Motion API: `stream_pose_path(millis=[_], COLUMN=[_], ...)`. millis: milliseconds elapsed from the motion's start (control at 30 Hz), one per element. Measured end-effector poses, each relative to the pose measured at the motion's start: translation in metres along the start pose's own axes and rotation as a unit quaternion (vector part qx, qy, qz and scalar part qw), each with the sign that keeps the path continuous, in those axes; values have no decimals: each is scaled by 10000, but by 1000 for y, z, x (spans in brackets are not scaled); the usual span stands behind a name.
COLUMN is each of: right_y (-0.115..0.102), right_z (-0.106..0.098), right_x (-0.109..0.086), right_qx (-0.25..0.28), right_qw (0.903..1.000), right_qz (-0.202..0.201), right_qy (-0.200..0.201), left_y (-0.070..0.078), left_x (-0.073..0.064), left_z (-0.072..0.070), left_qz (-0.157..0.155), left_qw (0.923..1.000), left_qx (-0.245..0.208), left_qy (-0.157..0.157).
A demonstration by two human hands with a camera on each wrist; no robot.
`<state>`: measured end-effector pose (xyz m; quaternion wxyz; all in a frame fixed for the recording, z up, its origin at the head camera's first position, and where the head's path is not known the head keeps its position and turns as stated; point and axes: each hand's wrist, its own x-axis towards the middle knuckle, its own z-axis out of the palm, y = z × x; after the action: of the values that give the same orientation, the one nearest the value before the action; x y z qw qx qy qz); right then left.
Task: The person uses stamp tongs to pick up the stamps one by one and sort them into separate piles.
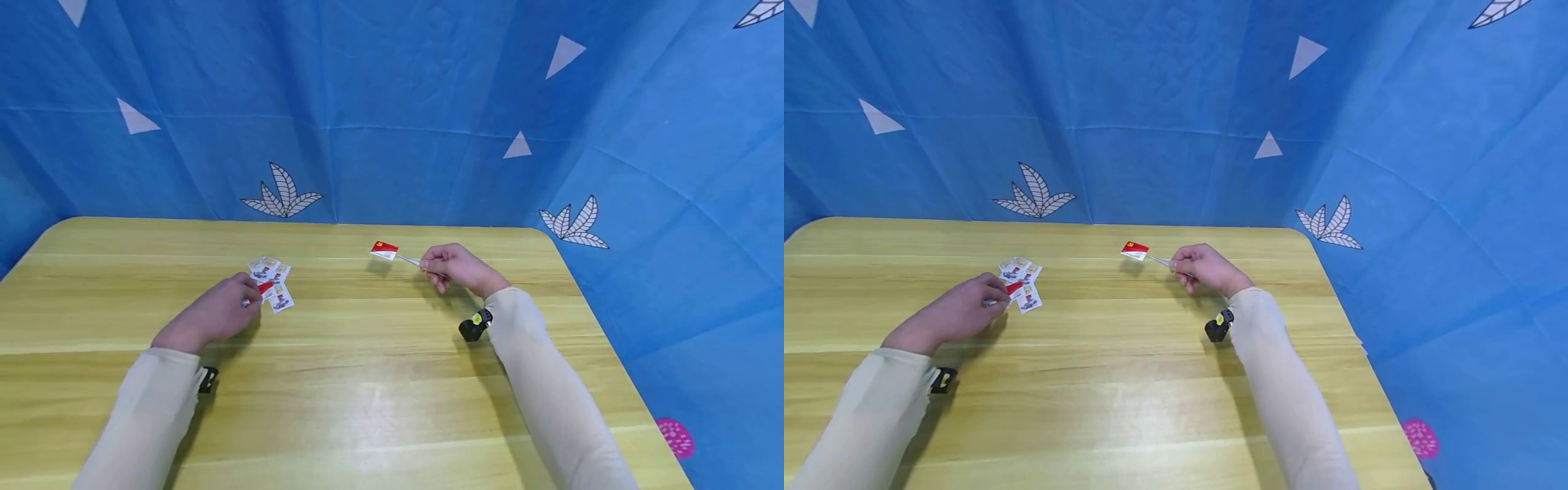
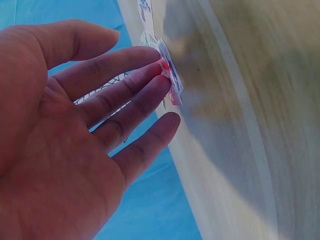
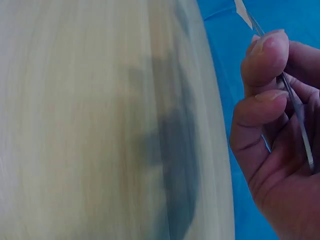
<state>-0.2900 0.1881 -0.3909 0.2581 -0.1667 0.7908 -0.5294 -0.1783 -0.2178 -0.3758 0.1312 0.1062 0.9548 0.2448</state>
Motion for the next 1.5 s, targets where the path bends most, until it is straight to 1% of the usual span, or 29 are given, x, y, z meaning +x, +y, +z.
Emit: stream_pose_path(millis=[100,233,333,400,567,833,1133,1300,1433,1500], right_y=[1,2,2,1,2,0,3,4,4,4], right_z=[-2,-4,-6,-7,-8,-10,-11,-15,-19,-20], right_x=[1,3,4,4,8,16,22,20,18,17], right_qx=[-183,-424,-447,-445,-540,-742,-939,-987,-894,-856], right_qw=[9997,9987,9985,9983,9978,9963,9943,9931,9934,9936], right_qz=[53,45,92,146,194,193,346,486,567,589], right_qy=[161,269,299,335,339,381,358,407,433,444], left_y=[0,-1,-1,-1,-1,-1,-1,0,0,0], left_x=[0,0,-1,-1,0,-1,-1,0,1,0], left_z=[-1,-1,-1,-1,-1,-1,0,2,1,1], left_qz=[-15,77,148,141,73,58,152,57,-37,-15], left_qw=[10000,9999,9998,9998,9999,9999,9998,10000,10000,10000], left_qx=[14,73,100,91,108,100,1,-27,-60,-36], left_qy=[8,46,85,89,72,82,108,59,60,81])
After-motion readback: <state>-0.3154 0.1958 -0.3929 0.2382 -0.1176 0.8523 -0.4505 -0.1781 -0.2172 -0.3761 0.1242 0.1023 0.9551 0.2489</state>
